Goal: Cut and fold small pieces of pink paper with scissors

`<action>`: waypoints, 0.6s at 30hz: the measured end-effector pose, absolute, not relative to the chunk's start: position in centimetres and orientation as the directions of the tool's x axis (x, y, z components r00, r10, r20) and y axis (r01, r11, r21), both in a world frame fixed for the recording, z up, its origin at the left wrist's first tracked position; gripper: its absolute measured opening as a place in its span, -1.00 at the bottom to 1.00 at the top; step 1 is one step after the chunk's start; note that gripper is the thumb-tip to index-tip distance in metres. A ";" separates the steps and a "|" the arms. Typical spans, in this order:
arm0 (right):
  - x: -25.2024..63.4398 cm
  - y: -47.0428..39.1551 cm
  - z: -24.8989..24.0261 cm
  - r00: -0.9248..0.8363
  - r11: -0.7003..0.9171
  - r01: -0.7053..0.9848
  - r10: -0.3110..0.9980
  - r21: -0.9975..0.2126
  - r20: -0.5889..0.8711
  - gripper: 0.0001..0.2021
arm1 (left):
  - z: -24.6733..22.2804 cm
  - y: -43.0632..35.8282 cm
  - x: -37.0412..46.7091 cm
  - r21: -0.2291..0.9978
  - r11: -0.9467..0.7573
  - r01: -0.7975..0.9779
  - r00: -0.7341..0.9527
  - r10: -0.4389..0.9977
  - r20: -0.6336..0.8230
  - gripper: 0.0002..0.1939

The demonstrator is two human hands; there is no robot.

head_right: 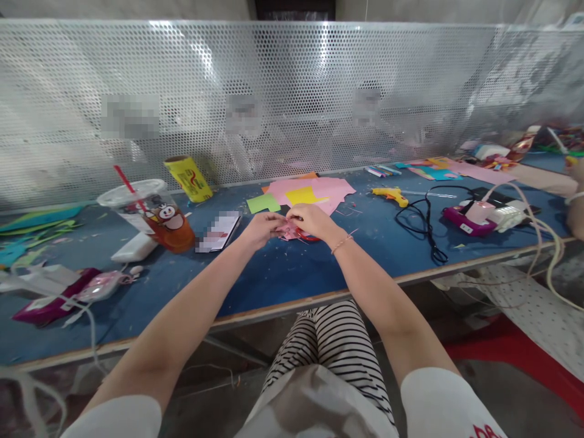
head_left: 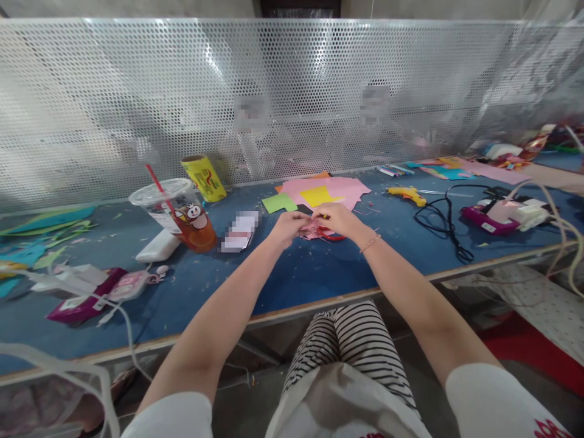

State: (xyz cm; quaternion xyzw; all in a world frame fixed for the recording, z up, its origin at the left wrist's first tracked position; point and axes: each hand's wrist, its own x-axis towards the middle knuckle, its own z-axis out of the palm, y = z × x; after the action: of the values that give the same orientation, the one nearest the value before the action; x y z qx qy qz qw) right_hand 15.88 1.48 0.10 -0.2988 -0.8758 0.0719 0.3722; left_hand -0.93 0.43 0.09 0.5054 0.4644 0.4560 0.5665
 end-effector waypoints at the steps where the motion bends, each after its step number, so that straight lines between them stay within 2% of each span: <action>1: 15.9 1.5 0.1 -0.551 0.823 0.466 0.558 -0.326 0.620 -0.86 | 0.1 0.5 -1.0 0.994 0.085 -0.062 0.167 0.983 -0.073 -0.86; 6: 16.0 1.6 -0.1 -0.563 0.860 0.438 0.489 -0.261 0.666 -0.84 | 0.4 0.8 -1.6 0.984 0.137 -0.118 0.221 0.969 -0.108 -0.81; 13: 16.0 1.5 0.1 -0.628 0.903 0.385 0.407 -0.189 0.663 -0.81 | 0.6 0.7 -1.3 0.982 0.131 -0.133 0.168 0.980 -0.108 -0.85; 18: 16.1 1.8 -0.1 -0.637 0.910 0.360 0.402 -0.208 0.657 -0.77 | 0.6 0.7 -1.2 0.975 0.144 -0.171 0.161 0.980 -0.116 -0.86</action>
State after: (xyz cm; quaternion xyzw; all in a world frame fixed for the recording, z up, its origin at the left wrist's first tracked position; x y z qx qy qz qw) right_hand 16.11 1.75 -0.09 -0.2107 -0.9043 0.0288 0.3700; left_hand -1.21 0.73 0.62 0.4545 0.4448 0.4706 0.6116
